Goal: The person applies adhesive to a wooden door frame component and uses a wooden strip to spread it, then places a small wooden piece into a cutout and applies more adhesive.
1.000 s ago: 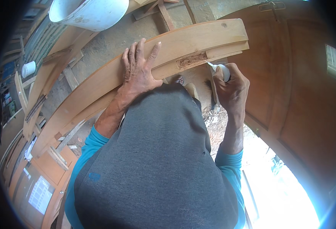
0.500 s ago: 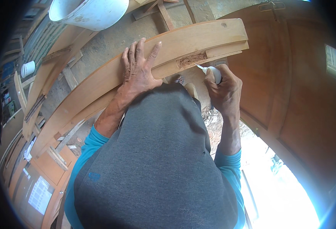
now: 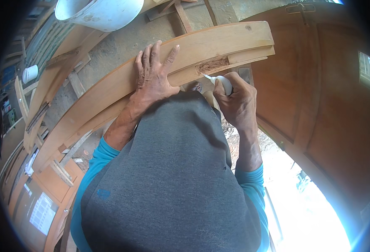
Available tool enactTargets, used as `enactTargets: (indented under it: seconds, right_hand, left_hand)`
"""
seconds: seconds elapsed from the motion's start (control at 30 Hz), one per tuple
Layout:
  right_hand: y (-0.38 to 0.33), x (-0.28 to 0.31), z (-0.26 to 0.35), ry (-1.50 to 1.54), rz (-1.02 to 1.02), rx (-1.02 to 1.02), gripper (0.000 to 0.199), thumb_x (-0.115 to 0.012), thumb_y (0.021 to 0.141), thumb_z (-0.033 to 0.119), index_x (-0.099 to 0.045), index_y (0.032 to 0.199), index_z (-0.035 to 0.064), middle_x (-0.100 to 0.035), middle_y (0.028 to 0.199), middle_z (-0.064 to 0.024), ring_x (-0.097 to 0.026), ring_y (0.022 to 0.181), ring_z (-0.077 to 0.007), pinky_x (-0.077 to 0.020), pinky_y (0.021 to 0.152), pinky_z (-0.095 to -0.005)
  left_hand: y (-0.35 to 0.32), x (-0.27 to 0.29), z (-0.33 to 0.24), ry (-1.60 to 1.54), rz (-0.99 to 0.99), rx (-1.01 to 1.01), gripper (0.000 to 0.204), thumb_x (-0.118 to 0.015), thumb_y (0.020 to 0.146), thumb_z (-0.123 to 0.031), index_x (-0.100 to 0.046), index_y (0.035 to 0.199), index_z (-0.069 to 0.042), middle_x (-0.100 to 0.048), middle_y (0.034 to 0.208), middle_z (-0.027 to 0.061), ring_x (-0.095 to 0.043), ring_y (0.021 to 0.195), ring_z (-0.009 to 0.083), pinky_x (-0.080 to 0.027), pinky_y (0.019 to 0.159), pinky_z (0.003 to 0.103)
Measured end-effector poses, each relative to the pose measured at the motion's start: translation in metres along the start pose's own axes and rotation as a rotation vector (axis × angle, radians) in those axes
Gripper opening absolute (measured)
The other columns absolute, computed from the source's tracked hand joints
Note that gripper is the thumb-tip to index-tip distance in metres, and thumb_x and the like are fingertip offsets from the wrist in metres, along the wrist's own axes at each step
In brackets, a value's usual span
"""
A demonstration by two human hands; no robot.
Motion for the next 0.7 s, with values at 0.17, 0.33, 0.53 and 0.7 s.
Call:
enactTargets:
  seconds: [0.17, 0.33, 0.53, 0.7]
  right_hand:
    - [0.003, -0.005, 0.003, -0.014, -0.018, 0.01, 0.015, -0.078, 0.094, 0.014, -0.071, 0.096, 0.0003, -0.073, 0.079, -0.0177, -0.075, 0.067, -0.0251, -0.0578, 0.064, -0.0365]
    - [0.005, -0.008, 0.001, -0.03, -0.032, 0.023, 0.015, -0.078, 0.093, 0.014, -0.071, 0.097, 0.0006, -0.073, 0.079, -0.0183, -0.075, 0.067, -0.0264, -0.0576, 0.064, -0.0372]
    - [0.004, -0.006, 0.001, -0.026, -0.011, 0.019, 0.015, -0.077, 0.093, 0.013, -0.071, 0.096, 0.0004, -0.072, 0.078, -0.0184, -0.074, 0.067, -0.0259, -0.0571, 0.063, -0.0374]
    - [0.003, -0.002, -0.007, 0.003, -0.041, 0.001, 0.014, -0.077, 0.093, 0.011, -0.069, 0.094, 0.0, -0.07, 0.075, -0.0173, -0.071, 0.063, -0.0237, -0.0558, 0.062, -0.0361]
  left_hand:
    - [0.0, 0.0, -0.001, 0.013, 0.008, -0.003, 0.128, -0.096, 0.059, -0.058, -0.041, 0.169, -0.024, -0.031, 0.163, 0.0311, -0.027, 0.152, 0.0518, -0.016, 0.126, 0.069]
    - [0.001, 0.001, 0.0, 0.025, 0.013, 0.002, 0.126, -0.096, 0.059, -0.056, -0.043, 0.168, -0.024, -0.032, 0.162, 0.031, -0.028, 0.151, 0.0516, -0.016, 0.126, 0.069]
    - [0.001, 0.002, -0.001, 0.002, -0.007, 0.0, 0.124, -0.096, 0.058, -0.053, -0.044, 0.167, -0.023, -0.032, 0.162, 0.0308, -0.028, 0.151, 0.0522, -0.017, 0.126, 0.069]
    - [0.001, 0.002, -0.001, 0.006, 0.0, 0.0, 0.125, -0.095, 0.06, -0.055, -0.042, 0.168, -0.023, -0.032, 0.162, 0.0312, -0.028, 0.151, 0.0526, -0.017, 0.126, 0.07]
Point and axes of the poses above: each hand's wrist, its own y-axis towards the middle knuckle, its own x-axis out of the back of the hand, z = x × y, the point moved 4 cm from there along y, towards the middle knuckle
